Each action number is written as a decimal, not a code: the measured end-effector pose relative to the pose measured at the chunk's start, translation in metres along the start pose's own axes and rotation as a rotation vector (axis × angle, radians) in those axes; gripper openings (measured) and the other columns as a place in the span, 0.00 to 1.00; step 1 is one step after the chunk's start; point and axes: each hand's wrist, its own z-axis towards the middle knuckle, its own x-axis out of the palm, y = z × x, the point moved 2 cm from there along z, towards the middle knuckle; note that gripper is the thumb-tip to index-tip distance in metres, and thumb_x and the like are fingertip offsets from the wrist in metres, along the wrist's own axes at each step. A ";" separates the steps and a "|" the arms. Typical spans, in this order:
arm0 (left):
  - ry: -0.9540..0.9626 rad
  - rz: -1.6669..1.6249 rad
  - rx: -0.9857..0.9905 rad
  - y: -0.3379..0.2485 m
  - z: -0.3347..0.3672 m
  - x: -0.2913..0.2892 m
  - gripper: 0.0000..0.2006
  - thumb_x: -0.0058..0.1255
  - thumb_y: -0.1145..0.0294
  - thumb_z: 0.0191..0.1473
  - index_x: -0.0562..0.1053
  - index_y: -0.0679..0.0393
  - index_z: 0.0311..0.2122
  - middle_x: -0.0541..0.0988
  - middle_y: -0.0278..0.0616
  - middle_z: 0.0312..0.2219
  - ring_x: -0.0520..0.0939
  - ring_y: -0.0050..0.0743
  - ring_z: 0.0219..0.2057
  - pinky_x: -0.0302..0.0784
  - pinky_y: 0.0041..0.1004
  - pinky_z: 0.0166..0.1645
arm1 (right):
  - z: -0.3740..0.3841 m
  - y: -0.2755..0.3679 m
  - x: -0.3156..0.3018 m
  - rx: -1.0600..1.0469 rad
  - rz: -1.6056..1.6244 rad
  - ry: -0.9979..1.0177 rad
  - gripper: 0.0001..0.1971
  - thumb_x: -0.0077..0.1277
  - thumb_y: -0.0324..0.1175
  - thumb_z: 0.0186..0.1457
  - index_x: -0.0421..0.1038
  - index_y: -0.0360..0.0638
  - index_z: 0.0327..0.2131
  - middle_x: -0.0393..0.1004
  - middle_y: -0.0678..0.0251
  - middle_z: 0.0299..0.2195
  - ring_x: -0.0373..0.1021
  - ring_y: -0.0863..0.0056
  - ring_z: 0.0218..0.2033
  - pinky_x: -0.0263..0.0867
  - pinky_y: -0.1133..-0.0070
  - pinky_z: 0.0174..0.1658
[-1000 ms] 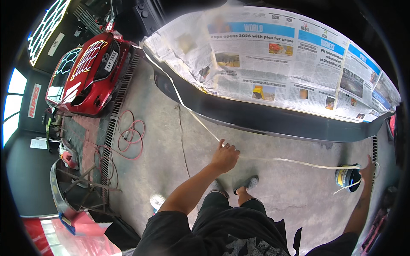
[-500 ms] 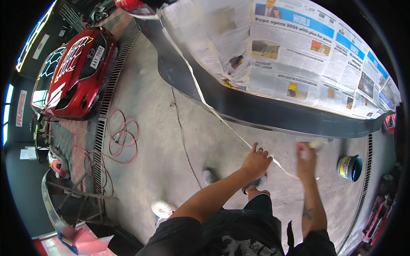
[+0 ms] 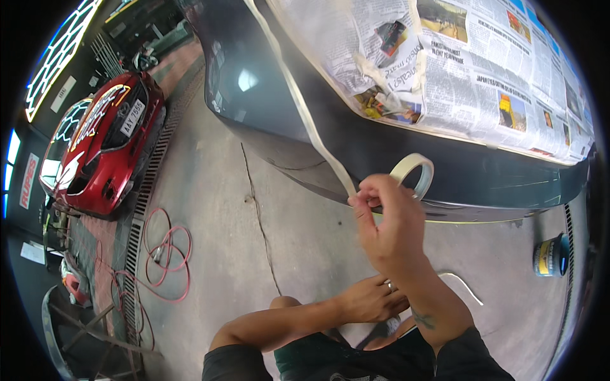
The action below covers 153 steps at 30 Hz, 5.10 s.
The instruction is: The person applies masking tape along the lower edge of a car's rear bumper. They smooth the tape down by hand to ensure it adheres properly to the curved surface, working from one side of the bumper to the other.
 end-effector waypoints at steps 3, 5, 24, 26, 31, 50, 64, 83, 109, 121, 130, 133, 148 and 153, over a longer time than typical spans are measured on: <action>-0.111 0.309 0.101 0.022 -0.017 -0.034 0.19 0.58 0.64 0.66 0.86 0.48 0.60 0.84 0.37 0.58 0.83 0.43 0.66 0.79 0.45 0.72 | 0.002 -0.002 0.007 0.009 0.039 -0.074 0.16 0.72 0.27 0.62 0.79 0.50 0.51 0.86 0.67 0.31 0.85 0.63 0.34 0.73 0.64 0.43; -0.130 0.455 0.171 0.027 -0.027 -0.050 0.18 0.60 0.61 0.67 0.87 0.45 0.60 0.84 0.35 0.56 0.83 0.42 0.67 0.79 0.44 0.71 | 0.002 -0.004 0.007 0.017 0.090 -0.092 0.18 0.71 0.27 0.64 0.80 0.50 0.55 0.87 0.66 0.32 0.85 0.62 0.34 0.74 0.65 0.44; -0.021 0.212 0.365 -0.006 -0.100 0.001 0.26 0.53 0.61 0.68 0.78 0.49 0.69 0.83 0.41 0.60 0.82 0.41 0.65 0.79 0.38 0.66 | -0.029 0.000 0.021 -0.193 -0.020 -0.086 0.16 0.64 0.25 0.67 0.79 0.46 0.56 0.83 0.57 0.38 0.82 0.53 0.38 0.77 0.59 0.41; -0.110 0.392 0.460 0.013 -0.095 -0.054 0.21 0.60 0.64 0.66 0.82 0.54 0.62 0.86 0.38 0.51 0.88 0.42 0.54 0.85 0.40 0.57 | -0.038 0.000 0.026 -0.226 -0.078 -0.134 0.18 0.65 0.23 0.63 0.81 0.47 0.55 0.79 0.58 0.37 0.82 0.54 0.37 0.77 0.61 0.38; -0.651 0.817 -0.133 0.098 -0.057 -0.185 0.13 0.69 0.75 0.59 0.86 0.60 0.49 0.87 0.47 0.50 0.89 0.50 0.50 0.83 0.48 0.51 | -0.049 0.006 0.030 -0.246 -0.185 -0.245 0.21 0.65 0.23 0.59 0.84 0.49 0.56 0.75 0.64 0.33 0.78 0.61 0.33 0.74 0.66 0.34; -0.557 1.068 0.022 0.186 -0.039 -0.182 0.23 0.67 0.61 0.64 0.88 0.42 0.65 0.79 0.48 0.71 0.79 0.63 0.72 0.79 0.55 0.67 | -0.038 -0.028 0.020 -0.376 -0.580 -0.302 0.30 0.65 0.24 0.54 0.89 0.58 0.62 0.70 0.70 0.30 0.72 0.73 0.29 0.70 0.71 0.32; -0.567 1.126 0.067 0.201 -0.039 -0.167 0.24 0.67 0.56 0.66 0.87 0.36 0.66 0.77 0.48 0.73 0.76 0.64 0.74 0.78 0.58 0.68 | -0.036 -0.028 0.020 -0.373 -0.634 -0.268 0.30 0.67 0.30 0.54 0.88 0.56 0.63 0.72 0.70 0.31 0.75 0.73 0.33 0.74 0.72 0.35; -0.500 1.146 -0.002 0.198 -0.044 -0.166 0.30 0.69 0.45 0.62 0.83 0.24 0.70 0.73 0.41 0.78 0.72 0.62 0.78 0.73 0.57 0.69 | -0.038 -0.038 0.017 -0.449 -0.621 -0.268 0.29 0.67 0.32 0.55 0.86 0.56 0.63 0.71 0.70 0.32 0.75 0.71 0.32 0.74 0.71 0.34; -0.543 1.140 0.074 0.202 -0.040 -0.164 0.24 0.67 0.48 0.68 0.85 0.31 0.67 0.74 0.49 0.76 0.74 0.69 0.75 0.71 0.59 0.70 | -0.039 -0.029 0.014 -0.392 -0.595 -0.224 0.26 0.66 0.31 0.56 0.87 0.44 0.60 0.75 0.65 0.33 0.77 0.68 0.31 0.76 0.71 0.35; -0.520 1.129 0.039 0.204 -0.041 -0.158 0.23 0.65 0.42 0.69 0.86 0.26 0.67 0.71 0.56 0.77 0.72 0.77 0.76 0.70 0.62 0.70 | -0.040 -0.024 0.011 -0.413 -0.627 -0.219 0.25 0.66 0.33 0.58 0.87 0.43 0.60 0.74 0.65 0.34 0.78 0.69 0.32 0.76 0.72 0.36; -0.552 1.114 0.021 0.204 -0.036 -0.145 0.24 0.64 0.40 0.69 0.84 0.22 0.68 0.67 0.60 0.79 0.69 0.79 0.77 0.54 0.69 0.79 | -0.055 -0.049 0.017 -0.330 -0.578 -0.366 0.26 0.69 0.34 0.57 0.84 0.47 0.60 0.76 0.71 0.31 0.77 0.71 0.32 0.74 0.69 0.35; -0.550 1.120 -0.010 0.204 -0.039 -0.140 0.25 0.65 0.40 0.68 0.84 0.23 0.69 0.67 0.61 0.79 0.68 0.80 0.78 0.54 0.71 0.79 | -0.064 -0.049 0.021 -0.236 -0.523 -0.360 0.27 0.75 0.29 0.55 0.83 0.47 0.59 0.82 0.70 0.34 0.78 0.68 0.32 0.73 0.69 0.35; -0.375 0.838 -0.094 0.133 0.020 -0.216 0.17 0.73 0.60 0.62 0.90 0.41 0.56 0.85 0.32 0.57 0.78 0.45 0.69 0.56 0.58 0.77 | -0.071 -0.049 0.009 -0.287 -0.299 -0.350 0.25 0.69 0.20 0.58 0.88 0.53 0.58 0.80 0.69 0.33 0.75 0.66 0.32 0.73 0.68 0.32; -0.111 0.684 -0.106 0.126 0.043 -0.227 0.09 0.75 0.67 0.60 0.90 0.48 0.45 0.84 0.30 0.48 0.81 0.37 0.62 0.54 0.59 0.80 | -0.075 -0.048 0.009 -0.397 -0.503 -0.292 0.34 0.67 0.23 0.52 0.89 0.61 0.63 0.70 0.73 0.29 0.69 0.71 0.30 0.68 0.72 0.30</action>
